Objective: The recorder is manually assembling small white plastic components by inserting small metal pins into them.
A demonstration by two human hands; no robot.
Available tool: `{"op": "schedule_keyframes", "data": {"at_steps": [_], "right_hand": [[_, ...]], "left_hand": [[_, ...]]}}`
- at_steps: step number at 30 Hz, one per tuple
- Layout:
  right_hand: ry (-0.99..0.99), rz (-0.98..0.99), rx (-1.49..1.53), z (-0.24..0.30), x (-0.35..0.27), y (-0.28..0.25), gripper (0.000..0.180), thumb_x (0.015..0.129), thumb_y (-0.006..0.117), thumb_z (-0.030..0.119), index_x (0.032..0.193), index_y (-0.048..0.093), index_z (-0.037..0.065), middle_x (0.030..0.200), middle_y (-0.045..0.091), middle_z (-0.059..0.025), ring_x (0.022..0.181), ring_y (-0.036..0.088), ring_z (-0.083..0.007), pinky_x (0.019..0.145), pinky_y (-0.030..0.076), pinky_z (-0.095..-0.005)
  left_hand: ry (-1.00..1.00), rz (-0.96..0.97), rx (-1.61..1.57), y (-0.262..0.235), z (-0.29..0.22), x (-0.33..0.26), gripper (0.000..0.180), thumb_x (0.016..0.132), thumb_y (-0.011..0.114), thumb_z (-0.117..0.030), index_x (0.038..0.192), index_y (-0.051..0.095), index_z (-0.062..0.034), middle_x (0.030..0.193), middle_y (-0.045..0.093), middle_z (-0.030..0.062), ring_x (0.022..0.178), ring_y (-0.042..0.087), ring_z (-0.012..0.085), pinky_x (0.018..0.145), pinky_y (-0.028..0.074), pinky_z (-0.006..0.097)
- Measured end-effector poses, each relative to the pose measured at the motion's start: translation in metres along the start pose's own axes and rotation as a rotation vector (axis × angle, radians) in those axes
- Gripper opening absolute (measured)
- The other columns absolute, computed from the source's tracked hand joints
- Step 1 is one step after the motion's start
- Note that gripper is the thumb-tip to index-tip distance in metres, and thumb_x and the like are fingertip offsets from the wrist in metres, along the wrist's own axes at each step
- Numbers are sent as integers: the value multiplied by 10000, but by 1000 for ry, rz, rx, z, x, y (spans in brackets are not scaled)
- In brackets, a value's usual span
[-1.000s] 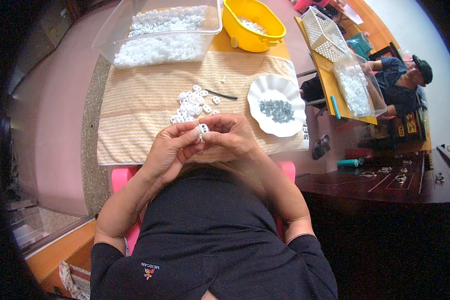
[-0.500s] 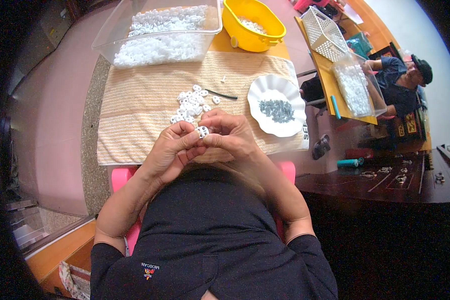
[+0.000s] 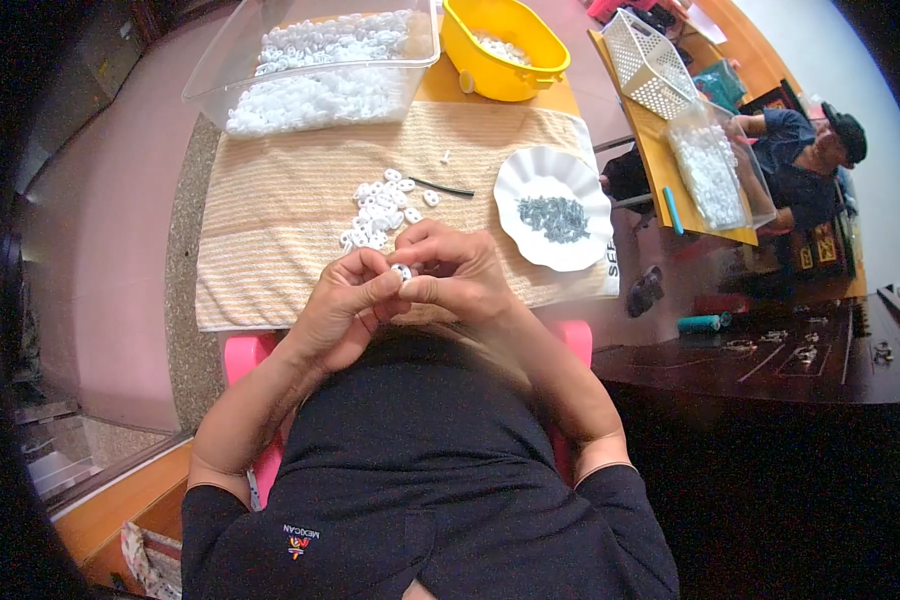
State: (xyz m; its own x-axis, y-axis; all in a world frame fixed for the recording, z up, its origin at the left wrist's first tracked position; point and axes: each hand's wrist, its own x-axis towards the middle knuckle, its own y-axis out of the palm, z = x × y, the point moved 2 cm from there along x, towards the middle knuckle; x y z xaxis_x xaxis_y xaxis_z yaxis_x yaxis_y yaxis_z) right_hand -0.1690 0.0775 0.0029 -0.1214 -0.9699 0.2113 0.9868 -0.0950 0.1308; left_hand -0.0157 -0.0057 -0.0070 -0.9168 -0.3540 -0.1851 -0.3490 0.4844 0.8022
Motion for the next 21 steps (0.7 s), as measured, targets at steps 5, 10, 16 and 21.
{"op": "schedule_keyframes", "data": {"at_steps": [5,10,16,21], "right_hand": [[-27,16,-51,6,2,2,292,766,755,21,1048,685,3,1020,576,-92,917,544,-129,754,439,-232],[22,-18,31,5,4,5,278,793,722,-22,1063,660,-11,1059,560,-84,920,542,-112,770,441,-226],[21,-5,-22,-1,2,1,277,808,717,-11,1073,639,-39,1079,551,-90,941,550,-121,803,457,-246],[5,-36,-22,1,1,3,296,811,724,10,1082,627,-59,1094,546,-100,958,556,-129,822,464,-251]], "left_hand": [[2,2,-19,2,0,0,82,874,680,-87,889,607,-53,883,661,46,811,646,122,752,570,268],[-12,4,-33,-2,-3,3,72,883,669,-93,915,618,-54,911,660,39,824,645,120,763,568,265],[-29,5,-51,-4,-4,3,77,904,645,-116,943,623,-54,914,662,40,823,648,122,762,564,265],[-27,10,-90,-4,-3,3,99,924,623,-141,976,612,-57,912,662,43,827,649,121,766,560,277]]}}
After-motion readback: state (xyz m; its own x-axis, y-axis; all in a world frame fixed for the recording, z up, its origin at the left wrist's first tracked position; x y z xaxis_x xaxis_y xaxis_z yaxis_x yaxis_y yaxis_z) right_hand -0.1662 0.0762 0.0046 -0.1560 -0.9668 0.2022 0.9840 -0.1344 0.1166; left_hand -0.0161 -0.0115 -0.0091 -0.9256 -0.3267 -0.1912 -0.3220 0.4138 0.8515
